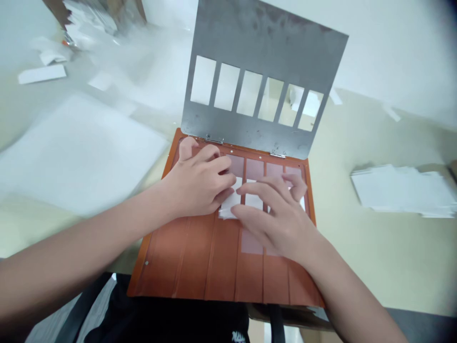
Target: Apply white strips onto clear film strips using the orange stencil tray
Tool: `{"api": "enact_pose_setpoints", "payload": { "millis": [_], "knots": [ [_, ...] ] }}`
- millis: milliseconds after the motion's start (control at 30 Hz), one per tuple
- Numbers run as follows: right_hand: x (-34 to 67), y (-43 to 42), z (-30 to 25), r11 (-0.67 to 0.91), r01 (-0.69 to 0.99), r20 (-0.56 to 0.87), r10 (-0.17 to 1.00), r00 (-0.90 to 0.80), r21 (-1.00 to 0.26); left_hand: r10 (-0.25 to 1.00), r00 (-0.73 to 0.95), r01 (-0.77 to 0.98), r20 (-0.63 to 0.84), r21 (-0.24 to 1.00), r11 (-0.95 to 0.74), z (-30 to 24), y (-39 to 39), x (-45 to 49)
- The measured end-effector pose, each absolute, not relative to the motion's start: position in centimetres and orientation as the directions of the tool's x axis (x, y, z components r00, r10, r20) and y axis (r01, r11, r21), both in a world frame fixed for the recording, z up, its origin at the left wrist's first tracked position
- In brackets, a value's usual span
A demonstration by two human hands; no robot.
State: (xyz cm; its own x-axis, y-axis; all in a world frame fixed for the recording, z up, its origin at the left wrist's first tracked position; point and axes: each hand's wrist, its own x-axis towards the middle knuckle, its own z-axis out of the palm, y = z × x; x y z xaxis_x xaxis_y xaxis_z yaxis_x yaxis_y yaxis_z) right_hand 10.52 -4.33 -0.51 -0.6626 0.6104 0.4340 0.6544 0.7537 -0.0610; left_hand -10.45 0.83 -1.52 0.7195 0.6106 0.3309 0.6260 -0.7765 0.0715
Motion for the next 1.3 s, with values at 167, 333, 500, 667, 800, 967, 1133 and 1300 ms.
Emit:
{"api": "enact_pose_setpoints", "payload": {
  "millis": [167, 333, 500, 667, 800, 967, 1133, 1300],
  "knots": [
    [10.73, -4.18, -0.54, 0.821, 0.570, 0.351, 0.538, -0.766, -0.015, 0.603, 0.715, 0.626, 0.352, 0.061, -0.778, -1.64, 0.83, -10.39],
    [10.66, -3.99, -0.44, 0.821, 0.569, 0.361, 0.548, -0.755, -0.058, 0.601, 0.704, 0.630, 0.379, 0.057, -0.774, -1.69, 0.74, -10.34],
    [10.36, -4.10, -0.48, 0.805, 0.586, 0.431, 0.564, -0.704, -0.095, 0.602, 0.722, 0.622, 0.342, 0.062, -0.781, -1.56, 0.79, -10.47],
    [10.33, -4.24, -0.56, 0.756, 0.612, 0.383, 0.649, -0.657, -0.231, 0.612, 0.721, 0.626, 0.325, 0.072, -0.776, -1.47, 0.77, -10.45],
    [10.31, -4.20, -0.71, 0.742, 0.620, 0.387, 0.665, -0.638, -0.254, 0.618, 0.727, 0.625, 0.300, 0.084, -0.776, -1.45, 0.80, -10.43],
    [10.34, -4.03, -0.94, 0.738, 0.617, 0.419, 0.668, -0.615, -0.272, 0.606, 0.742, 0.609, 0.286, 0.087, -0.788, -1.50, 0.86, -10.48],
    [10.33, -3.87, -1.18, 0.733, 0.596, 0.456, 0.676, -0.579, -0.329, 0.596, 0.747, 0.602, 0.295, 0.081, -0.794, -1.43, 0.91, -10.44],
    [10.30, -3.79, -1.40, 0.737, 0.603, 0.445, 0.670, -0.594, -0.305, 0.595, 0.742, 0.605, 0.309, 0.072, -0.793, -1.53, 0.91, -10.48]
  ]
}}
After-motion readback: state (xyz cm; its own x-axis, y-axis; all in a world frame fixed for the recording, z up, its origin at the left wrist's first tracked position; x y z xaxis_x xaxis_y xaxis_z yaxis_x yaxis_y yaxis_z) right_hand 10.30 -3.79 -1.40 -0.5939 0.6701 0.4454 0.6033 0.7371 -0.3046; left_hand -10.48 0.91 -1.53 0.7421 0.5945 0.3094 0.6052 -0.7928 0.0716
